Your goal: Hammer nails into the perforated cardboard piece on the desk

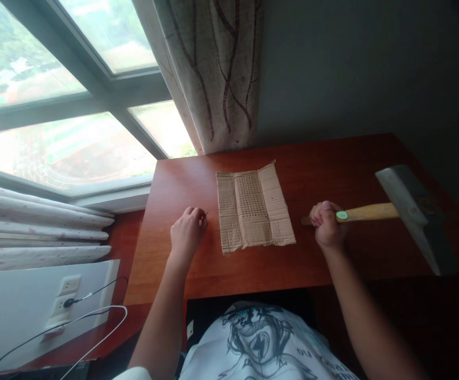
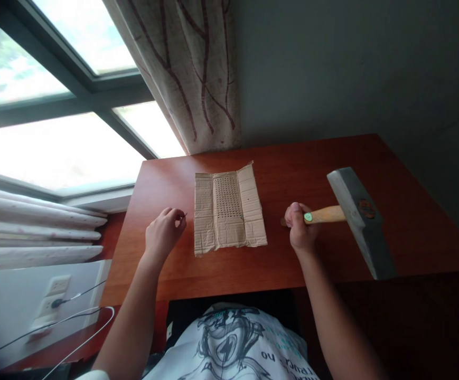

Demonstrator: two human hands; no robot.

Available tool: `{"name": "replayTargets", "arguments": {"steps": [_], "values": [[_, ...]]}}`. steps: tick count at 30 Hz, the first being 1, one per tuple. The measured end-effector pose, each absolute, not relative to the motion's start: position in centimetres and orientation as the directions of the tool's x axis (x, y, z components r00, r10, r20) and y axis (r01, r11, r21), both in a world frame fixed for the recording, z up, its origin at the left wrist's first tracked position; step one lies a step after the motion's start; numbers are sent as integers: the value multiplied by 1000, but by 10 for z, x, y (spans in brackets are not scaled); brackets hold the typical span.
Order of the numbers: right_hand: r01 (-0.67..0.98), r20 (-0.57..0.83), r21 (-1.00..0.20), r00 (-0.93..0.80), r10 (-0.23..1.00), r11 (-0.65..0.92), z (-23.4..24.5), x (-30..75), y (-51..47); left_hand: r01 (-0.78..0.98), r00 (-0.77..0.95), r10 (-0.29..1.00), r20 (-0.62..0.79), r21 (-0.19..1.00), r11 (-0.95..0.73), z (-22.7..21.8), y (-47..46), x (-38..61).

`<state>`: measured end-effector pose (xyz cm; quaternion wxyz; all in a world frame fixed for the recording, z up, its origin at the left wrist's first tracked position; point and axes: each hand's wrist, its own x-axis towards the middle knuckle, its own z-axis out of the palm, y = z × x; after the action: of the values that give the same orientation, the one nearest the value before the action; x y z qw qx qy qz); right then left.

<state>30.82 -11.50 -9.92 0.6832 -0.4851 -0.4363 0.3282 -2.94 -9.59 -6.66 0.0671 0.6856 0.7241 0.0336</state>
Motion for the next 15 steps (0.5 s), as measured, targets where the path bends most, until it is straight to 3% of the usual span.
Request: {"name": "replayTargets", "arguments": {"steps": [4,8,12,15], "values": [[-1,273,-954,408,871,299,-100,308,-116,845,-181,956,229,533,32,-57,-104,-30],[-21,249,-959,422,872,284,-99,307,-116,479,-279,937,210,876,-54,-40,-109,-15],[-29,239,-961,416,877,276,-100,307,-116,232,-155,976,151,966,-112,-29,-113,22],[-14,241,-962,416,877,271,-100,307,-116,238,12,992,128,963,-127,-31,-113,49]]}}
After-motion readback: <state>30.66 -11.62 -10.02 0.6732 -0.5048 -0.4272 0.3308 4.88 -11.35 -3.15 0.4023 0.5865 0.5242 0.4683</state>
